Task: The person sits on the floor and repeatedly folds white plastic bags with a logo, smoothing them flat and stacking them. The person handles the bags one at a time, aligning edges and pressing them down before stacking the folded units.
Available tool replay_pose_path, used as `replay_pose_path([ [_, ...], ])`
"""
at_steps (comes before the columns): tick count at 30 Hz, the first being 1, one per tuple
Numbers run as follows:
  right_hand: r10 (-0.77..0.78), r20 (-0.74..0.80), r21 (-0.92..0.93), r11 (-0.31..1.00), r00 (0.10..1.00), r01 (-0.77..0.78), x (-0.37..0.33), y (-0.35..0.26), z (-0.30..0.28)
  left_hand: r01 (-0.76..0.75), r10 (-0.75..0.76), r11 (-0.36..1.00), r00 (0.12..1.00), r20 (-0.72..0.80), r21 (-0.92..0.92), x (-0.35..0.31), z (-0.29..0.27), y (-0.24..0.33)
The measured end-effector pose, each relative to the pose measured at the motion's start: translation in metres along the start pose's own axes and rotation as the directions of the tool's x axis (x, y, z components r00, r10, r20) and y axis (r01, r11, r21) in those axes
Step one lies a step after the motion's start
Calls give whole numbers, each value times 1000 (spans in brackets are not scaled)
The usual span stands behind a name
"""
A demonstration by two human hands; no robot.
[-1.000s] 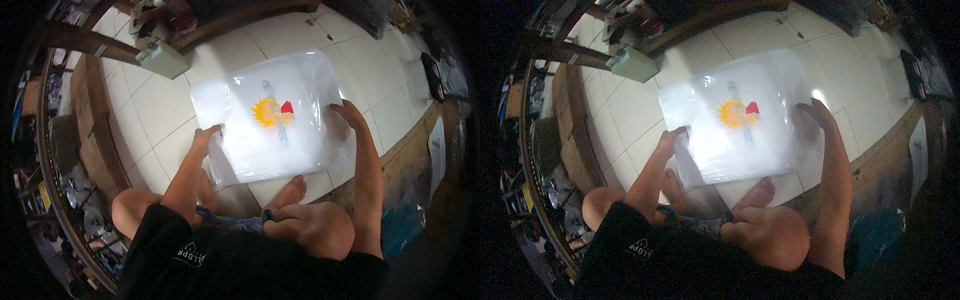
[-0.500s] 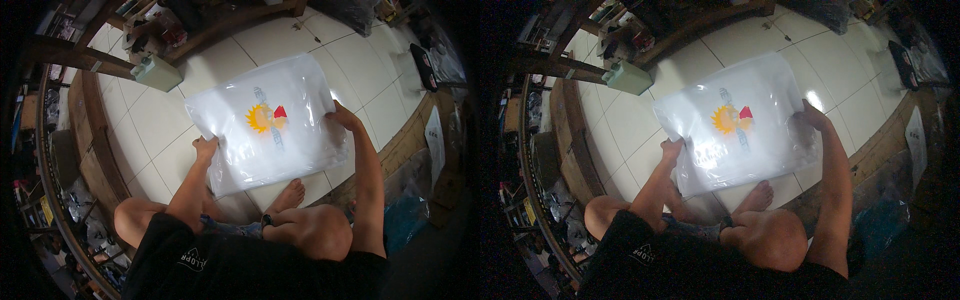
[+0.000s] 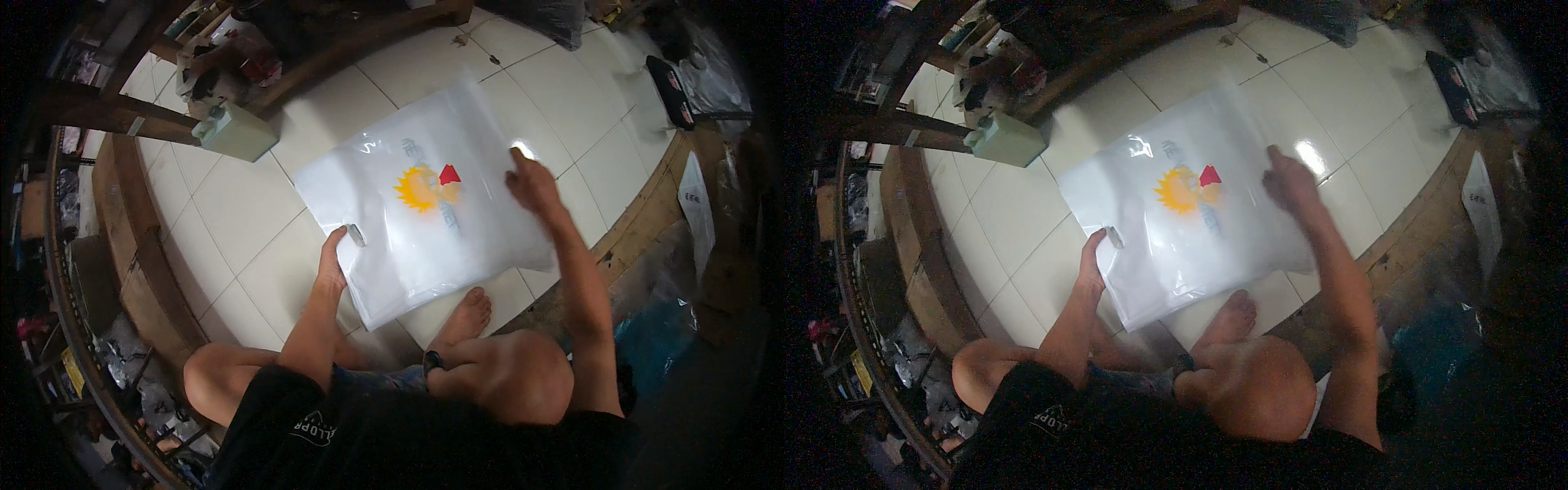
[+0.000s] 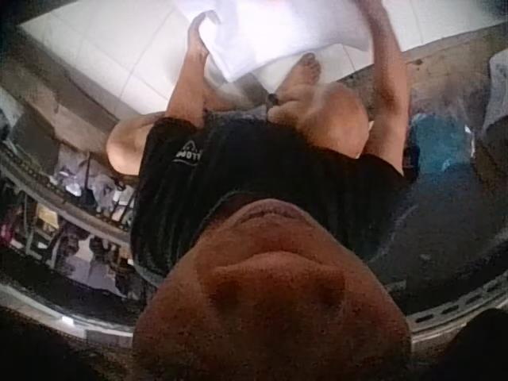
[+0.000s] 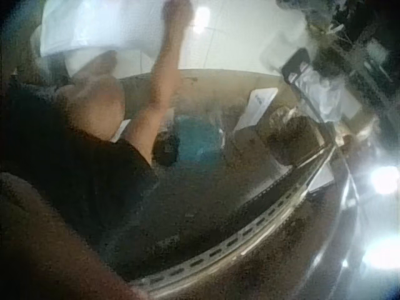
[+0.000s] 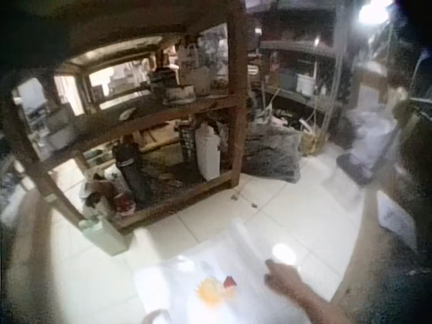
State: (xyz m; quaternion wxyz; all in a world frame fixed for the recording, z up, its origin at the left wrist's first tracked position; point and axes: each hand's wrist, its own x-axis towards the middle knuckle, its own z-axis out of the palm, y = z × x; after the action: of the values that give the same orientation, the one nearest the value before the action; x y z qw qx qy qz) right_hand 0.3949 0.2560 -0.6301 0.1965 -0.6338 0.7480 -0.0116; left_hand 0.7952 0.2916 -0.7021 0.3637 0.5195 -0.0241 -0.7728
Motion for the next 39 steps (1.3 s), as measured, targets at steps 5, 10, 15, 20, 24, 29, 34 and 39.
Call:
replay_pose_path([
  [5, -220, 135, 5, 975, 966, 221, -49, -91, 51, -16, 16, 998, 1000, -4, 59, 21, -21, 2],
  [10, -58, -225, 125, 988, 973, 88, -9, -42, 84, -170, 183, 917, 983, -4, 361, 3, 7, 14],
  [15, -34, 165, 434, 900, 986, -42, 19, -7, 75, -13, 27, 987, 996, 88, -160, 23, -13, 18],
  [20, -85, 228, 698, 709, 970, -102, 10, -5, 68, -51, 67, 985, 993, 94, -164, 10, -7, 18],
  [24, 58, 381, 689, 647, 923, -326, 17, -6, 73, -66, 90, 967, 992, 89, -245, -4, 21, 19],
  [29, -3, 481, 650, 672, 877, -354, 32, -10, 82, -105, 117, 988, 987, 107, -111, 8, 14, 18],
  [34, 34, 263, 501, 849, 964, -167, 16, -46, 67, -164, 164, 986, 986, 3, 3, -9, 26, 13],
  [39, -200, -112, 191, 957, 973, 218, -43, -148, 56, -187, 187, 982, 982, 4, -37, 0, 16, 4],
])
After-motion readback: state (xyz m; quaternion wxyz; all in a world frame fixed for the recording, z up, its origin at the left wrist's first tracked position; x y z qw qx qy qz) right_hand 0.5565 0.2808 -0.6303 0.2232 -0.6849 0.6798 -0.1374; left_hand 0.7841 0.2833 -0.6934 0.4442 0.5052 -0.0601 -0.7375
